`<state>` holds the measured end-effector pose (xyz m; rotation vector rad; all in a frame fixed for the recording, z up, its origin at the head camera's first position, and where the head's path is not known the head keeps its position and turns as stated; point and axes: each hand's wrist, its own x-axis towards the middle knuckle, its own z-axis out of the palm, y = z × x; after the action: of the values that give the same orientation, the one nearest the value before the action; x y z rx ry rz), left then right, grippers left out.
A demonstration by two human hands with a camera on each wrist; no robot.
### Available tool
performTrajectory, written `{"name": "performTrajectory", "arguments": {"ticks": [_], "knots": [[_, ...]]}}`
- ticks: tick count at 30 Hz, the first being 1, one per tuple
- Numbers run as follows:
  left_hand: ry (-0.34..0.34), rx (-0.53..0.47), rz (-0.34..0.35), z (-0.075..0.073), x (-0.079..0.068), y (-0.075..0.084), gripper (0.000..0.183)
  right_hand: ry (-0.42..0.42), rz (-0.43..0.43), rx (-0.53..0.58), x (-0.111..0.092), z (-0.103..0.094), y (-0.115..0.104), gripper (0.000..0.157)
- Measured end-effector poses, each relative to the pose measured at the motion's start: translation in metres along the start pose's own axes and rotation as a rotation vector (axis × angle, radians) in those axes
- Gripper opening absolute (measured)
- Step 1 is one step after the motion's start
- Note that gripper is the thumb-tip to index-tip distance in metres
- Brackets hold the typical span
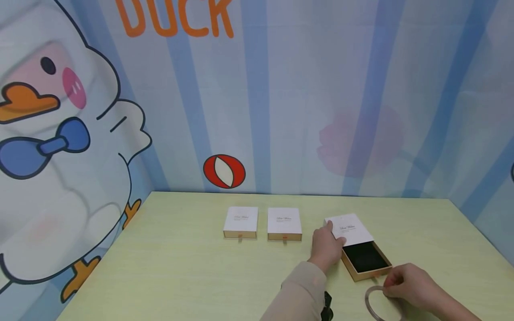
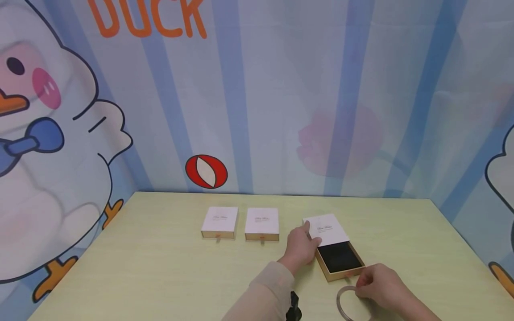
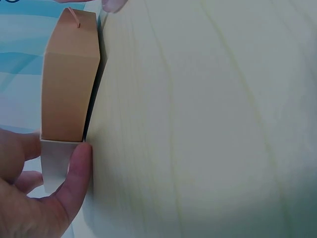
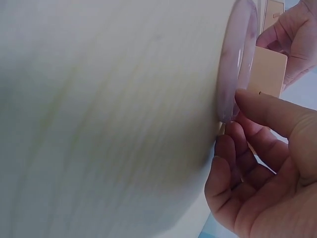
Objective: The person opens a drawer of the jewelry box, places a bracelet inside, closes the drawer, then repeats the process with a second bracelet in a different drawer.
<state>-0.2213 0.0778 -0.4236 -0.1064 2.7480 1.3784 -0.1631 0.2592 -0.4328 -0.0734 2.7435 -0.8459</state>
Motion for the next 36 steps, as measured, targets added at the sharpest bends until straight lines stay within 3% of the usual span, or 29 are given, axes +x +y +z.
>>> {"name": "performTrajectory", "arguments": {"ticks": [9, 24, 36], "knots": [[-0.001, -0.004, 0.006, -0.0002, -0.0007, 0.0009, 0.056, -0.036, 0.045, 0.021, 0.0021, 0.0021, 0.0034, 0.007], [-0.002, -0.029, 0.007, -0.0019, -0.0006, 0.0008, 0.056, -0.042, 0.029, 0.028, -0.0016, -0.005, 0.0013, 0.011], [0.009, -0.022, 0.016, -0.0028, -0.0021, 0.0018, 0.055, -0.085, 0.086, 0.108, 0.0009, -0.0058, 0.0018, 0.014]]}}
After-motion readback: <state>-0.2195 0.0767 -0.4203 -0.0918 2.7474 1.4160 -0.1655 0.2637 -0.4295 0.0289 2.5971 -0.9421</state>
